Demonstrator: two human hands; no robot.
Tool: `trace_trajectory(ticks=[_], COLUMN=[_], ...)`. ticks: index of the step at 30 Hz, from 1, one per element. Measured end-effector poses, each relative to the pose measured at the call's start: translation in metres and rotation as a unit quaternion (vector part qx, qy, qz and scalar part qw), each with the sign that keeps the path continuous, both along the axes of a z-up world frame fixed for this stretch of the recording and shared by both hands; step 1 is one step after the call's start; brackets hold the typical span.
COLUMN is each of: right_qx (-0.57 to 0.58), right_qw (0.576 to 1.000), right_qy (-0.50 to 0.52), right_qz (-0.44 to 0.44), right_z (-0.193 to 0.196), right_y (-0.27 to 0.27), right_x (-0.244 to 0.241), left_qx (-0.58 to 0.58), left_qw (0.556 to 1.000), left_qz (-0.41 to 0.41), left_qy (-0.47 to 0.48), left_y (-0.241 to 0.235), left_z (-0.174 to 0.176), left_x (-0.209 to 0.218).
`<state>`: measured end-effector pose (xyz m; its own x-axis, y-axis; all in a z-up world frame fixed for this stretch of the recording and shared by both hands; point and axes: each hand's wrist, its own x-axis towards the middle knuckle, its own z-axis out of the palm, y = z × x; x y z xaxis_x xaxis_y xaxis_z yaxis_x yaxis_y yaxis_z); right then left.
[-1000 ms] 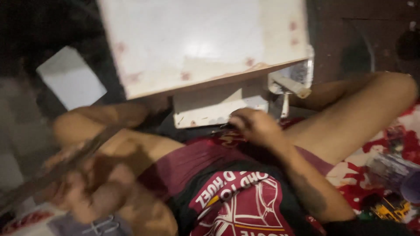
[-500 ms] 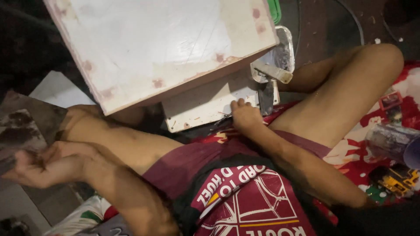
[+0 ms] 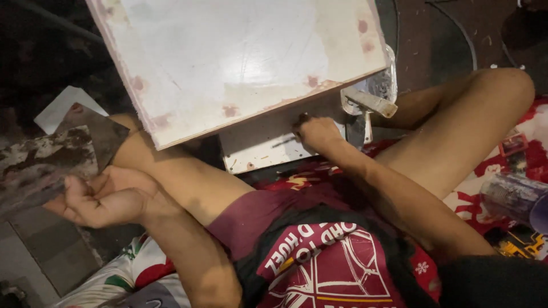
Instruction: Sanding and scraping a filler layer on a wooden box to achieve a smooth surface finish.
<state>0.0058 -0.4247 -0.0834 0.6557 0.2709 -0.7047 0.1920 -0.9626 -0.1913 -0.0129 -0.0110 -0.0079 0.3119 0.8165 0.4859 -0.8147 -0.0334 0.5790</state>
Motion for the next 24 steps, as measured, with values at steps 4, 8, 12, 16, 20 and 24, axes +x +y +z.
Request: trace_trajectory(ticks=[4, 8, 12, 16, 20, 24], right_qx=[0.022, -0.014, 0.079, 0.024, -0.071, -0.091], right_qw=[0.992, 0.997, 0.964, 0.884, 0.811, 0.802], right_qy=[-0.121, -0.055, -0.139, -0.129, -0.201, -0.107], right_qz=[0.019, -0.049, -0.214, -0.448, -0.545, -0.581], right_z=[-0.014, -0.005, 0.039, 0.026, 0.004, 0.016], right_y=[0.007, 0.009, -0.012, -0.057, -0.057, -0.053], right_x=[0.004, -0.008, -0.058, -0.082, -0.078, -0.057], left_qx=[0.021, 0.086, 0.132, 0.162, 0.194, 0.122], left_qw=[0.999, 0.994, 0.984, 0.977, 0.969, 0.985], left_qz=[-0.035, -0.069, -0.11, -0.115, -0.124, -0.107], left_qy=[-0.009, -0.015, -0.053, -0.076, -0.089, -0.053], left_y=[-0.021, -0.032, -0.029, -0.005, -0.021, -0.031], left_z=[0.022, 0.029, 0.03, 0.011, 0.037, 0.04], left_x=[0.005, 0.01, 0.019, 0.015, 0.026, 0.022])
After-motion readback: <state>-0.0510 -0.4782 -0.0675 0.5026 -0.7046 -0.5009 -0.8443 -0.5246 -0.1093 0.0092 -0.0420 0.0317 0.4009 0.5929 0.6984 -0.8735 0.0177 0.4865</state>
